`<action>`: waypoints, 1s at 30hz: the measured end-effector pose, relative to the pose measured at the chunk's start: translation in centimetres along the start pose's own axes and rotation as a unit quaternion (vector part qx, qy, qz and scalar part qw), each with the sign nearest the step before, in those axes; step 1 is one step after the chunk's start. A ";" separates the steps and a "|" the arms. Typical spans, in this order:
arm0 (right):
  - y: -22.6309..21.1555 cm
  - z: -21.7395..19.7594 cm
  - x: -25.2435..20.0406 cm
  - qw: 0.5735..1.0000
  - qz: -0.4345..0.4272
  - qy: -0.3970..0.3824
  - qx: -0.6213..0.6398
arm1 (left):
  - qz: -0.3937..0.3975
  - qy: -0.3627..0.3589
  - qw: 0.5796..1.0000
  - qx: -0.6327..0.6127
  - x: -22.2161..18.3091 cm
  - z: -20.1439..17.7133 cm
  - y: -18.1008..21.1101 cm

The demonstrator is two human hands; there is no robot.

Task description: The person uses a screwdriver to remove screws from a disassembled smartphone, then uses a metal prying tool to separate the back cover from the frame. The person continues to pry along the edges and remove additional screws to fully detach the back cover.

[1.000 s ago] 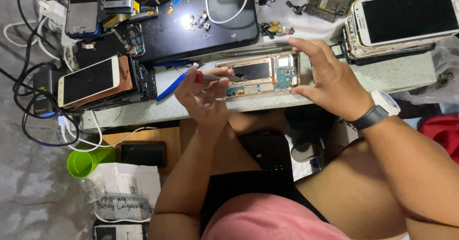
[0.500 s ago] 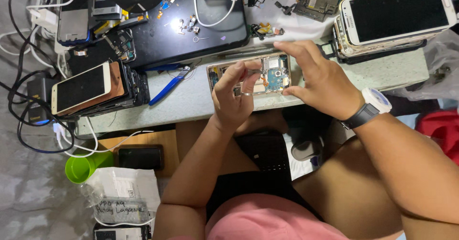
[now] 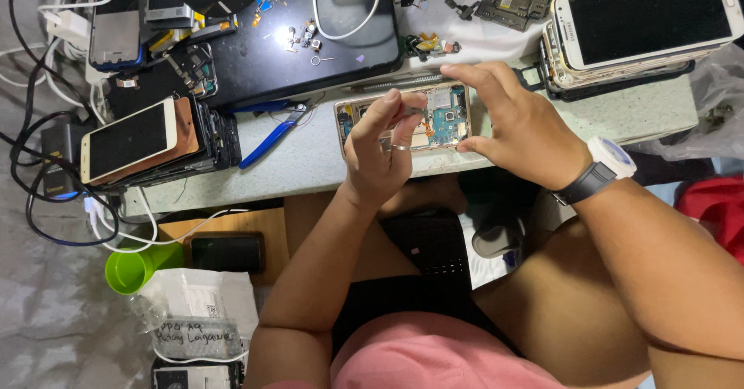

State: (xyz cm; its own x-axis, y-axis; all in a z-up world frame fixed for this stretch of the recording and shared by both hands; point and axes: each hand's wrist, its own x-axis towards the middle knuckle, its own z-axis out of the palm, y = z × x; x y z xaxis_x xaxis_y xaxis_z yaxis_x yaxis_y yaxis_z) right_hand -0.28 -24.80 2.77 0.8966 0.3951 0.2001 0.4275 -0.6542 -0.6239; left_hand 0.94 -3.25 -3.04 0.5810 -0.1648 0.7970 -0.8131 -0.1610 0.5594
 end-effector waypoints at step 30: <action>-0.4 -0.4 0.6 0.998 0.046 -0.032 -0.005 | -0.012 -0.138 0.989 0.054 3.4 -0.6 0.3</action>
State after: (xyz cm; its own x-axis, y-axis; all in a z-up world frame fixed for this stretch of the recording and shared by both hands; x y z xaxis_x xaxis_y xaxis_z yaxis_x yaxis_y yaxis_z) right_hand 0.14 -24.58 3.47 0.9230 0.3734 0.0927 0.3449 -0.6961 -0.6297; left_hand 2.67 -3.23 -0.07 0.6000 -0.4168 0.6829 -0.7990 -0.2687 0.5380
